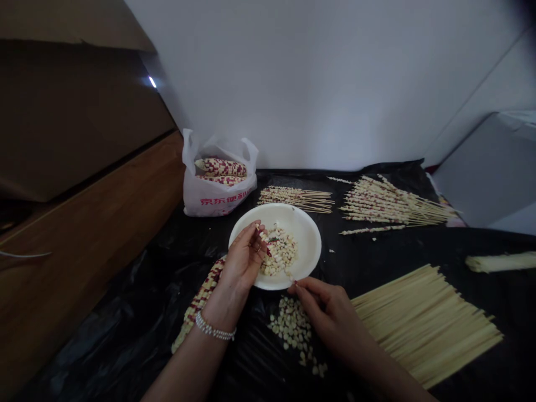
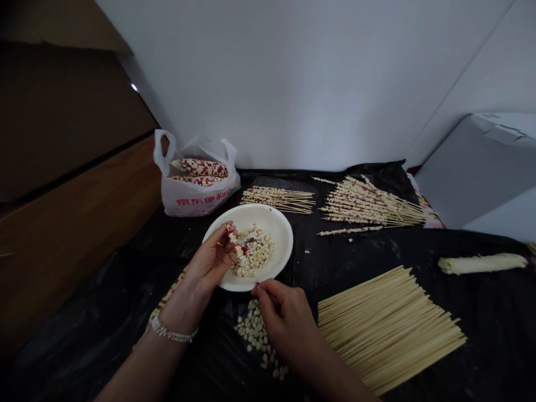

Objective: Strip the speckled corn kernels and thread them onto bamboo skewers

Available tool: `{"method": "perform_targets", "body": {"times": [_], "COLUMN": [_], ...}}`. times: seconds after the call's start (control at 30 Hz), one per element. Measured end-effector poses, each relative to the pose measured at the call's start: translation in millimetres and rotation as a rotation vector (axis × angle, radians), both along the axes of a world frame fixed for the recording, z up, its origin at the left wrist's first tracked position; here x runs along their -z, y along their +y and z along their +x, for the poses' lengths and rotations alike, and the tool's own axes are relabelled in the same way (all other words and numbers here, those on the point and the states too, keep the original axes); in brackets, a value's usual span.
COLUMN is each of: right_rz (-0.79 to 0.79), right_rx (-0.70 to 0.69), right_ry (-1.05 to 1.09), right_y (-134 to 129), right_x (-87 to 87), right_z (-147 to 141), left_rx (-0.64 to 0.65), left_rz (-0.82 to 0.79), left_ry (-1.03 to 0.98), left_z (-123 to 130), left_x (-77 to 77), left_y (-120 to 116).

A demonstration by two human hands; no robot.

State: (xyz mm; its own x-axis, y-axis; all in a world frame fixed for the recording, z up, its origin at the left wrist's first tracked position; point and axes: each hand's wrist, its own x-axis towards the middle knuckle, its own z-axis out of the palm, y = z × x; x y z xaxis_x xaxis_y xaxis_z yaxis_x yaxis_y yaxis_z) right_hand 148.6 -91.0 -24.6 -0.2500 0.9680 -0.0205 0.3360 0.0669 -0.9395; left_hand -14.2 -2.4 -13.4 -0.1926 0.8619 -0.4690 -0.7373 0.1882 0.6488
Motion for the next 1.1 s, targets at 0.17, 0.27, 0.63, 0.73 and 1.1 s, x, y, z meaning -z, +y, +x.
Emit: {"method": "perform_targets", "body": {"times": [0.17,0.27,0.63,0.73,1.1], "right_rz": [0.011,0.012,-0.005,-0.008,-0.039], "right_rx": [-0.009,-0.010,-0.009,-0.014,0.006], "right_ry": [0.008,0.013,0.022,0.018,0.041], "right_y": [0.2,0.6,0.1,-0.3,-0.9], "right_x": [1.5,2.1,1.8,1.3,-0.9], "right_z": [0.0,-0.3,0.6,0.2,-0.1], "left_rx": [-0.013,-0.013,-0.046,-0.042,-0.056], "left_rz": [0.001,0.013,0.066,0.093,0.110], "left_ry": [-0.008,0.004,0.042,0.055,0.069], "left_z": [1.4,1.3,-1.7,-2.8,-2.6], "left_x": [2.0,3.1,-0.6,-2.1,-1.6], "left_y": [0.6,0.7,1.5,1.4,1.1]}}
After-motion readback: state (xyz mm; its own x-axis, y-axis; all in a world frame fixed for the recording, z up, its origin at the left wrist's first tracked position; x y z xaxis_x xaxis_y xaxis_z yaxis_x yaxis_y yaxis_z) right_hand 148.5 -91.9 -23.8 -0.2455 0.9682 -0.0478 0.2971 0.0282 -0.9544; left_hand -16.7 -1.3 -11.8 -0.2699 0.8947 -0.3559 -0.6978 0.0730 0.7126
